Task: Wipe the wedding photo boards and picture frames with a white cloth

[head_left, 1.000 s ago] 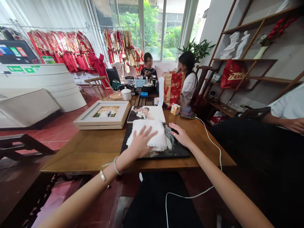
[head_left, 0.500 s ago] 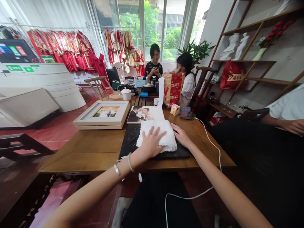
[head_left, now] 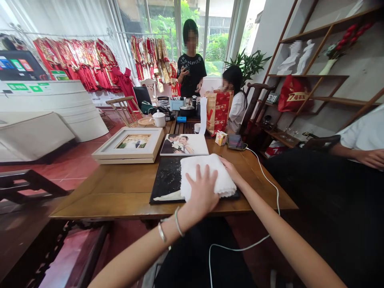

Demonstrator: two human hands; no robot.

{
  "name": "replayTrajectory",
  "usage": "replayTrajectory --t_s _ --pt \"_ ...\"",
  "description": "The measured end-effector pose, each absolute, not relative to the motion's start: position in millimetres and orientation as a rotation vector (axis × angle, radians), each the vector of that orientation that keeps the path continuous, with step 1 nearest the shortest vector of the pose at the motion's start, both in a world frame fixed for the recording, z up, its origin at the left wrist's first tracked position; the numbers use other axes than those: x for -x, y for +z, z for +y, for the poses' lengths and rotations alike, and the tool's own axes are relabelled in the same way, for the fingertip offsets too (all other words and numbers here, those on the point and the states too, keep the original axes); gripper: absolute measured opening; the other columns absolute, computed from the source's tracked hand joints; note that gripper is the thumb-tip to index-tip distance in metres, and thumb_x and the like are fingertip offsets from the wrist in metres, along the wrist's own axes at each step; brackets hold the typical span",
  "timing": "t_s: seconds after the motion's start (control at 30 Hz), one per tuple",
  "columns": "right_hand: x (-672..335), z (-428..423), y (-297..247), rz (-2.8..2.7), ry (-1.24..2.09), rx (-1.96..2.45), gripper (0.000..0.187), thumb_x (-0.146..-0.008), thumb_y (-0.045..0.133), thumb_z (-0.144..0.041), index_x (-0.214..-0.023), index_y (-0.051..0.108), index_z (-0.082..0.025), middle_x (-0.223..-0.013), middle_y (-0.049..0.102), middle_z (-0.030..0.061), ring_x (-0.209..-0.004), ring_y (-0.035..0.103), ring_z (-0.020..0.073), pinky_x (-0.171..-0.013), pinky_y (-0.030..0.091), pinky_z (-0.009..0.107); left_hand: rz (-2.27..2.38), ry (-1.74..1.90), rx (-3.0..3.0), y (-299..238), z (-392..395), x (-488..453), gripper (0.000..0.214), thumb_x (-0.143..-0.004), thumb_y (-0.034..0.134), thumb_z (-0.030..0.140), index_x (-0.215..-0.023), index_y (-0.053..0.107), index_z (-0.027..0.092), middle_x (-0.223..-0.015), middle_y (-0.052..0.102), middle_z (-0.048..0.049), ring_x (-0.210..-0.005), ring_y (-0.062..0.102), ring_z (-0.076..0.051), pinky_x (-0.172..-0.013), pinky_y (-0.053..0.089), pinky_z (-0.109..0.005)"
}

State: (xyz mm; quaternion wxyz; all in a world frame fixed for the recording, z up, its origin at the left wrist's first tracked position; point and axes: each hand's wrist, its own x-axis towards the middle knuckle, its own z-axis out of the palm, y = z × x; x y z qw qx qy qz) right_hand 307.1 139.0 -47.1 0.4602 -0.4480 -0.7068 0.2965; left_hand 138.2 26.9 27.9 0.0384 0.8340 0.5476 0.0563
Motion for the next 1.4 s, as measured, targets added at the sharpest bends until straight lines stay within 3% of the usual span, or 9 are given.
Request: replayTrajectory --t_s 0.17,0.33,0.57,0.73,0.9,1.17,1.3,1.4 --pt "-307.7 140.7 -48.3 -1.768 0.689 1.077 0.045 -0.083 0.050 -0.050 -0.117 0.065 -0.023 -0.133 0.057 0.0065 -0.131 0.043 0.0241 -0.113 0.028 0.044 1.600 0.202 -2.608 8.8 -24.7 -153.2 0.085 -0.073 0.059 0.037 -0.148 0.022 0.023 -0.156 0.009 -0.0099 -0.137 -0.006 -0.048 -0.098 0.005 -0.081" --pt "-304.8 141.5 -47.1 -1.798 0.647 1.132 0.043 -0.084 0.050 -0.050 -0.115 0.066 -0.025 -0.131 0.058 0.0065 -0.130 0.044 0.0244 -0.114 0.025 0.048 1.465 0.080 -2.632 4.6 -40.4 -128.8 0.091 -0.067 0.064 0.037 -0.147 0.019 0.034 -0.157 0.000 -0.0040 -0.139 -0.008 -0.044 -0.098 0.008 -0.080" --pt "-302.1 136.8 -44.3 -1.780 0.654 1.147 0.038 -0.084 0.047 -0.033 -0.116 0.065 -0.022 -0.132 0.058 0.0076 -0.130 0.045 0.0232 -0.113 0.028 0.045 1.525 0.022 -2.592 37.3 13.1 -105.7 0.072 -0.077 0.057 0.026 -0.143 0.029 0.035 -0.155 0.017 -0.0046 -0.141 0.009 -0.036 -0.098 0.022 -0.075" --pt "-301.2 135.7 -44.3 -1.745 0.680 1.122 0.043 -0.076 0.047 -0.020 -0.115 0.066 -0.027 -0.135 0.055 0.0003 -0.127 0.047 0.0227 -0.109 0.035 0.044 1.472 0.028 -2.604 46.7 82.7 -111.4 0.058 -0.084 0.052 0.030 -0.139 0.036 0.033 -0.152 0.026 -0.0060 -0.139 0.017 -0.036 -0.093 0.026 -0.078" --pt "-299.9 135.8 -43.8 -1.772 0.613 1.131 0.048 -0.075 0.041 -0.014 -0.115 0.066 -0.025 -0.133 0.057 0.0005 -0.126 0.048 0.0229 -0.109 0.033 0.044 1.455 0.118 -2.627 40.7 124.1 -109.0 0.049 -0.088 0.046 0.034 -0.137 0.037 0.033 -0.151 0.030 -0.0044 -0.138 0.020 -0.034 -0.094 0.025 -0.077" --pt "-301.4 137.0 -46.0 -1.775 0.599 1.176 0.046 -0.076 0.045 -0.016 -0.117 0.065 -0.023 -0.135 0.055 0.0030 -0.128 0.046 0.0236 -0.111 0.030 0.045 1.496 0.199 -2.666 31.5 134.5 -108.7 0.047 -0.089 0.047 0.032 -0.135 0.037 0.033 -0.146 0.037 -0.0041 -0.136 0.024 -0.031 -0.100 0.021 -0.073" --pt "-302.8 136.8 -46.3 -1.785 0.619 1.127 0.047 -0.074 0.046 -0.014 -0.115 0.066 -0.026 -0.133 0.056 0.0003 -0.129 0.045 0.0234 -0.111 0.031 0.045 1.515 0.177 -2.672 31.6 115.7 -108.8 0.056 -0.084 0.051 0.019 -0.136 0.037 0.031 -0.150 0.031 -0.0053 -0.138 0.019 -0.033 -0.101 0.021 -0.071" --pt "-304.2 136.0 -46.5 -1.784 0.653 1.093 0.045 -0.075 0.050 -0.019 -0.118 0.064 -0.028 -0.135 0.055 0.0002 -0.130 0.044 0.0245 -0.110 0.031 0.045 1.495 0.148 -2.688 30.0 83.7 -108.9 0.060 -0.081 0.055 0.019 -0.137 0.036 0.030 -0.151 0.028 -0.0057 -0.139 0.016 -0.034 -0.102 0.020 -0.071"
